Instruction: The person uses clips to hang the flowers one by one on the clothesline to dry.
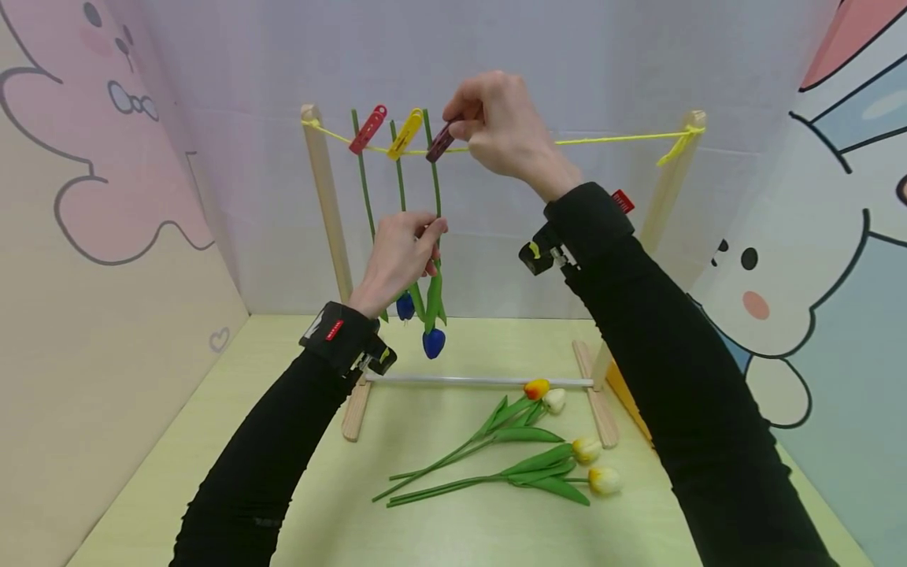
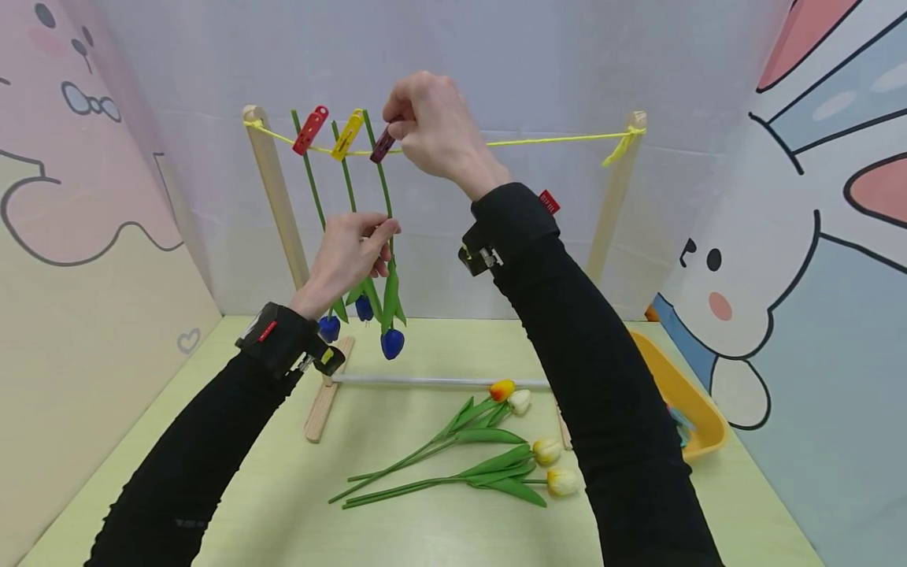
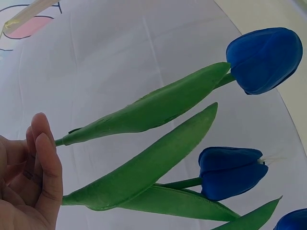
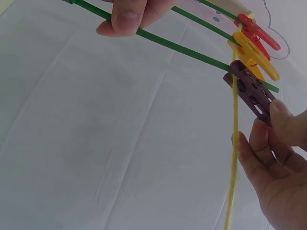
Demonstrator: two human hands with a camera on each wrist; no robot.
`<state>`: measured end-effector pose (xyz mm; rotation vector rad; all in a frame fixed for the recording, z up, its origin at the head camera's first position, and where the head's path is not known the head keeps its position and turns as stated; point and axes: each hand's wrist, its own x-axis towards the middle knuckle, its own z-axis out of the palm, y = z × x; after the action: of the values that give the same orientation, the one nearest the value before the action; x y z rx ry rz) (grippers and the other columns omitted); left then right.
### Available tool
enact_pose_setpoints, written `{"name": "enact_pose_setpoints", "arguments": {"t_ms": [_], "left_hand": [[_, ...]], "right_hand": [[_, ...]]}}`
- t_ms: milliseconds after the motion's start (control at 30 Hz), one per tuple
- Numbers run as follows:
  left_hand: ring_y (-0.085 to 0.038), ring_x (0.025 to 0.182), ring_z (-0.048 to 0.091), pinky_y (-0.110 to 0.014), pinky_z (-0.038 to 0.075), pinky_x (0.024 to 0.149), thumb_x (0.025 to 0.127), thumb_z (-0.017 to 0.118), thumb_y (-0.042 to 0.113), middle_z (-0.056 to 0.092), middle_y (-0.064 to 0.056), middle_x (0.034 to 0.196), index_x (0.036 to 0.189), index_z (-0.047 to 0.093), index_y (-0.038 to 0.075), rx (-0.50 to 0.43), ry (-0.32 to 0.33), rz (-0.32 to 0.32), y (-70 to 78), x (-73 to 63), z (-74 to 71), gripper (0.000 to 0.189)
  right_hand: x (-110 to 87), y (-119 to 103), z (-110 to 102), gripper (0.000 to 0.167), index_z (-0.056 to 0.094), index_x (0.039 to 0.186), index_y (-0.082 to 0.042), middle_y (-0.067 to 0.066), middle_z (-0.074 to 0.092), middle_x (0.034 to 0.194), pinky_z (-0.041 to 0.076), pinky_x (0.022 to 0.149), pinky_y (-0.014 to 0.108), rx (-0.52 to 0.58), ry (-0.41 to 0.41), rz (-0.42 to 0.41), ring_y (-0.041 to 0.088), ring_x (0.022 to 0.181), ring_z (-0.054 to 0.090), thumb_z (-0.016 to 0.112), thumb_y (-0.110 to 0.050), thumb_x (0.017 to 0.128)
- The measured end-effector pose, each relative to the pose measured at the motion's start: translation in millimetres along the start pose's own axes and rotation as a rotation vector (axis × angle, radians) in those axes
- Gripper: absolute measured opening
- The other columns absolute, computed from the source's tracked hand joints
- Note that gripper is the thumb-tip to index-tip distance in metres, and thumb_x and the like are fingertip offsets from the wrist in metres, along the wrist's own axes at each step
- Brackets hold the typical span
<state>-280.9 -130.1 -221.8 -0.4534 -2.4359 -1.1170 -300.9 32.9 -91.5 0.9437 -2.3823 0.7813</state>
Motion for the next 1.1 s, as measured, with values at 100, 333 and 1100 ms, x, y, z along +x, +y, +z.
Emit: {"name": "enact_pose_setpoints", "arguments": {"t_ms": [100, 333, 1100], "left_hand": [[-0.018, 0.049, 0.059, -0.023, 0.047, 0.049, 0.106, 0.053, 0.020, 0.062, -0.010, 0.068, 0.105, 0.072, 0.002, 0.011, 0.002, 0.006, -0.4, 0.9, 0.3, 0.026], [-0.023, 0.050, 0.061, -0.025, 0.046, 0.049, 0.106, 0.053, 0.020, 0.060, -0.009, 0.064, 0.099, 0.072, 0.004, 0.020, 0.002, 0.026, -0.9, 1.1, 0.0, 0.026], [-0.032, 0.057, 0.065, -0.023, 0.045, 0.048, 0.105, 0.055, 0.020, 0.058, -0.007, 0.061, 0.105, 0.073, 0.003, 0.007, -0.012, -0.011, 2.0, -0.4, -0.2, 0.025]], "right_hand": [[0.8, 0.8, -0.3, 0.021, 0.072, 0.111, 0.005, 0.020, 0.071, 0.105, 0.041, 0.072, 0.020, 0.008, -0.007, 0.003, 0.020, 0.083, 0.054, 0.055, 0.000, 0.100], [2.0, 3.0, -0.9, 0.022, 0.073, 0.112, 0.004, 0.021, 0.071, 0.107, 0.041, 0.073, 0.021, 0.025, -0.015, 0.012, 0.022, 0.084, 0.056, 0.054, -0.001, 0.100], [-0.7, 4.0, -2.0, 0.024, 0.071, 0.118, 0.004, 0.021, 0.070, 0.111, 0.042, 0.075, 0.021, 0.043, -0.024, 0.027, 0.023, 0.087, 0.056, 0.055, -0.003, 0.101]]}}
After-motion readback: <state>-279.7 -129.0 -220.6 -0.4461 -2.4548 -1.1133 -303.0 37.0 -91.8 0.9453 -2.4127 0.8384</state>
